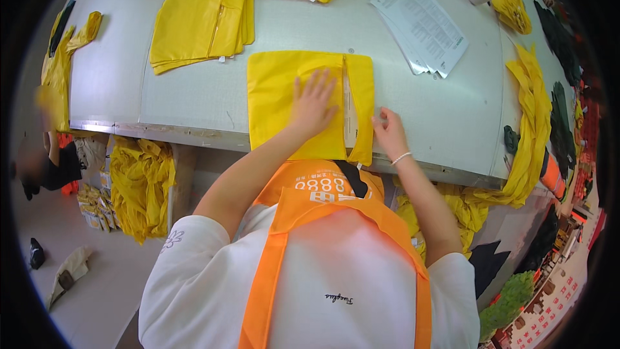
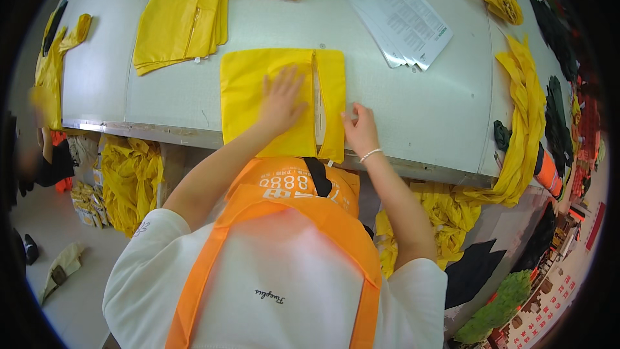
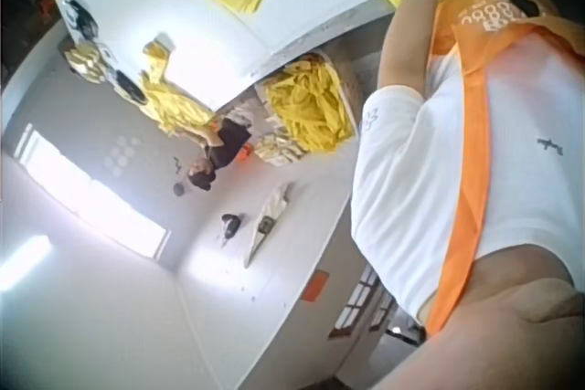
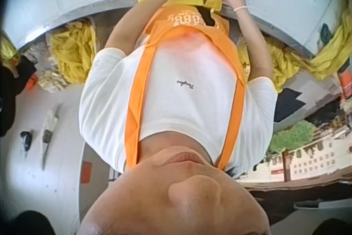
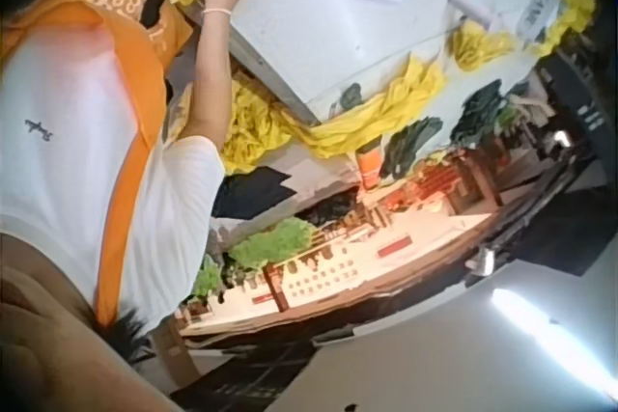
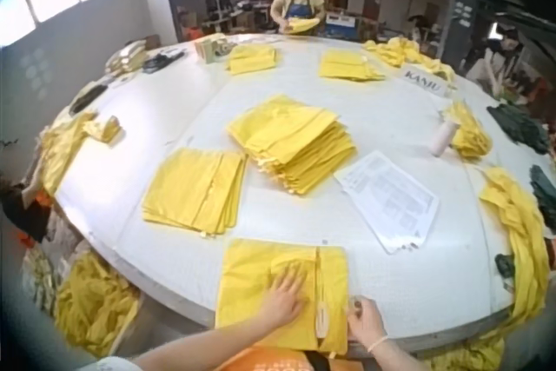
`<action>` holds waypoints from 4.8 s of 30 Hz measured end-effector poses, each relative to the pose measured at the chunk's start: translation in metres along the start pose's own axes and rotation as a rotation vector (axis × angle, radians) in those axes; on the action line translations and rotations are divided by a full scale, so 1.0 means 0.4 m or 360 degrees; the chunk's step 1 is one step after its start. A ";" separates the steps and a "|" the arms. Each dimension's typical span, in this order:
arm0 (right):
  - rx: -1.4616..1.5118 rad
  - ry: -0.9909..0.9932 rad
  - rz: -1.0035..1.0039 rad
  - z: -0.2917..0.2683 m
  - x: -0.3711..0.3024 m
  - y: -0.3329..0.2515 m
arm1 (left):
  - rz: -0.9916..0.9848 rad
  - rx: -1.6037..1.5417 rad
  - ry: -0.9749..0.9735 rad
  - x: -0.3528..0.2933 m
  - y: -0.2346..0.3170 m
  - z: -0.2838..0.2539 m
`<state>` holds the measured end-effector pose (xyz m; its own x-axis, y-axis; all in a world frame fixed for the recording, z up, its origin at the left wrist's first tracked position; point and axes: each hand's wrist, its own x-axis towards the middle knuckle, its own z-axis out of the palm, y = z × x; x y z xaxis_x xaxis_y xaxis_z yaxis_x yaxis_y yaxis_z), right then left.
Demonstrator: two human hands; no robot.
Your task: The person folds yellow shirts on a table, inserts a paper document into each folded shirt, and stacks them. Another person is visible in the background also folding shirts.
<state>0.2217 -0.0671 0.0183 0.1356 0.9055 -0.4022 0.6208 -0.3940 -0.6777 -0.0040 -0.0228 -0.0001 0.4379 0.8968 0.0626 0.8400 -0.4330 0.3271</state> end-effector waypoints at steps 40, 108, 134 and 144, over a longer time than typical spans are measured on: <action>-0.0289 0.1514 0.0230 -0.256 0.673 0.055 | -0.0656 -0.0225 0.0097 0.030 -0.091 -0.043; 0.1416 -0.0281 0.0251 0.004 -0.008 0.043 | -0.0239 -0.0534 0.0072 -0.015 0.099 -0.085; 0.0866 -0.0528 -0.0349 0.114 0.028 -0.076 | -0.0216 -0.0574 0.0233 -0.007 0.050 -0.051; -0.1510 -0.0286 -0.1443 -0.009 0.173 -0.167 | 0.0052 -0.0186 0.0072 0.054 0.014 -0.058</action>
<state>0.1924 0.0226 0.0379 -0.6688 0.7253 -0.1633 0.7420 0.6648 -0.0866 0.0027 -0.0037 0.0250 0.4476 0.8866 0.1167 0.7812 -0.4511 0.4316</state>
